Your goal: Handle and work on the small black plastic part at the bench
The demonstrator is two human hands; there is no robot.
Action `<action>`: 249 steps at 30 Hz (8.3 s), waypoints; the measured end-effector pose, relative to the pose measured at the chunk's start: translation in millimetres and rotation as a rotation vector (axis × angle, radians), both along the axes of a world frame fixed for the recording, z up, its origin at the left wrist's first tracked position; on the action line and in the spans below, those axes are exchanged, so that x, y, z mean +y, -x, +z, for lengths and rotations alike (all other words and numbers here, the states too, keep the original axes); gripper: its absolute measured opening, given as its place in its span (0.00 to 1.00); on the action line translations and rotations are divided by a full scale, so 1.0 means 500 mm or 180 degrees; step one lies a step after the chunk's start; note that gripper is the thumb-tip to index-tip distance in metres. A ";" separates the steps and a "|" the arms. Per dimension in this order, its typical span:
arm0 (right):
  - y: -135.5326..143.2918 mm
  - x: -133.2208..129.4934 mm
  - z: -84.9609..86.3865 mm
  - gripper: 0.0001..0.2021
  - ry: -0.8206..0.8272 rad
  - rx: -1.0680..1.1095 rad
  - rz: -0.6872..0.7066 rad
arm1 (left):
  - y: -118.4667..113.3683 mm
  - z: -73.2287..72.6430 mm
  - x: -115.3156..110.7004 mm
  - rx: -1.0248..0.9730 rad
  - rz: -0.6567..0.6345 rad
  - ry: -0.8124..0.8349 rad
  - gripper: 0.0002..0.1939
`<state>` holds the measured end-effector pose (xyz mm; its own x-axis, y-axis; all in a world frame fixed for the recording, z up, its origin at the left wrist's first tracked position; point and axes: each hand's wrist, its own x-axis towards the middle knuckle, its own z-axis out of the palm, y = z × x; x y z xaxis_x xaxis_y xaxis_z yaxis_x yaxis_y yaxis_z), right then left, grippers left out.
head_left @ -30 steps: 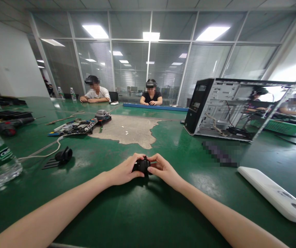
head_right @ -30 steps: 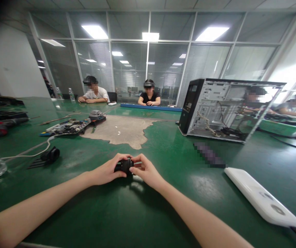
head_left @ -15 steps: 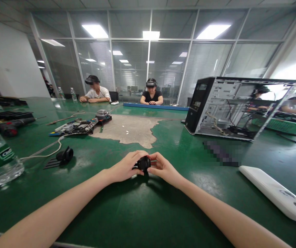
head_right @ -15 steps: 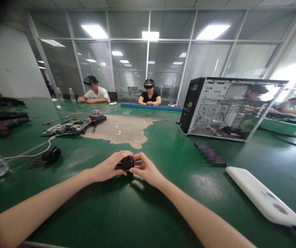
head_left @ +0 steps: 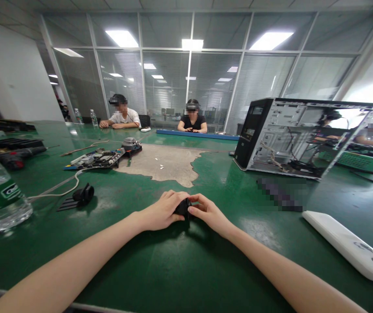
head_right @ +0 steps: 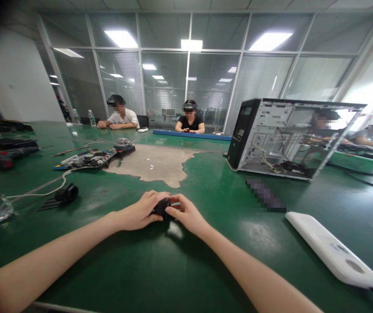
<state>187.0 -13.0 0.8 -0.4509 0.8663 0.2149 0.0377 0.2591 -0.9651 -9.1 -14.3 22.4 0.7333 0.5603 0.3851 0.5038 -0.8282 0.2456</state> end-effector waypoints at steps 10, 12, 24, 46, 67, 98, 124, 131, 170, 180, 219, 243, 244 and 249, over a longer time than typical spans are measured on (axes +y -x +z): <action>0.002 -0.007 -0.006 0.11 -0.0089 0.0136 0.0062 | -0.009 -0.002 -0.006 0.0263 0.0182 -0.0291 0.24; 0.003 -0.005 -0.007 0.11 -0.0112 0.0104 -0.0002 | -0.009 -0.002 -0.007 0.0331 0.0209 -0.0338 0.26; -0.005 -0.012 0.005 0.15 -0.0075 0.0150 0.0213 | -0.015 -0.015 0.001 0.0203 0.0424 -0.0384 0.37; -0.001 -0.004 -0.004 0.12 -0.0100 0.0143 -0.0029 | -0.020 -0.020 0.004 0.0177 0.0514 -0.0417 0.33; 0.000 0.000 -0.011 0.13 -0.0174 0.0054 -0.0124 | -0.020 -0.022 0.009 0.0127 0.0496 -0.0391 0.32; -0.002 -0.003 0.000 0.14 -0.0105 0.0184 0.0112 | -0.020 -0.019 0.008 0.0244 0.0532 -0.0417 0.32; -0.002 0.003 -0.005 0.16 -0.0048 0.0030 -0.0034 | -0.021 -0.021 0.011 0.0192 0.0542 -0.0401 0.32; -0.004 -0.001 -0.001 0.15 -0.0030 0.0286 0.0167 | -0.021 -0.020 0.010 0.0193 0.0537 -0.0413 0.32; 0.000 -0.004 -0.001 0.13 -0.0010 0.0202 -0.0062 | -0.022 -0.020 0.012 0.0114 0.0539 -0.0332 0.31; -0.004 -0.002 0.002 0.16 -0.0016 0.0245 0.0079 | -0.021 -0.021 0.013 0.0172 0.0525 -0.0384 0.32; 0.003 -0.004 0.000 0.13 0.0011 0.0201 -0.0065 | -0.017 -0.015 0.002 0.0188 0.0512 -0.0351 0.20; 0.001 -0.005 0.000 0.18 -0.0082 -0.0044 -0.0058 | -0.017 -0.016 0.005 0.0146 0.0495 -0.0292 0.21; 0.001 -0.006 0.001 0.18 -0.0068 -0.0035 -0.0015 | -0.017 -0.015 0.005 0.0149 0.0497 -0.0298 0.21; 0.003 -0.009 0.006 0.14 -0.0074 0.0154 -0.0050 | -0.017 -0.014 0.004 0.0179 0.0512 -0.0303 0.21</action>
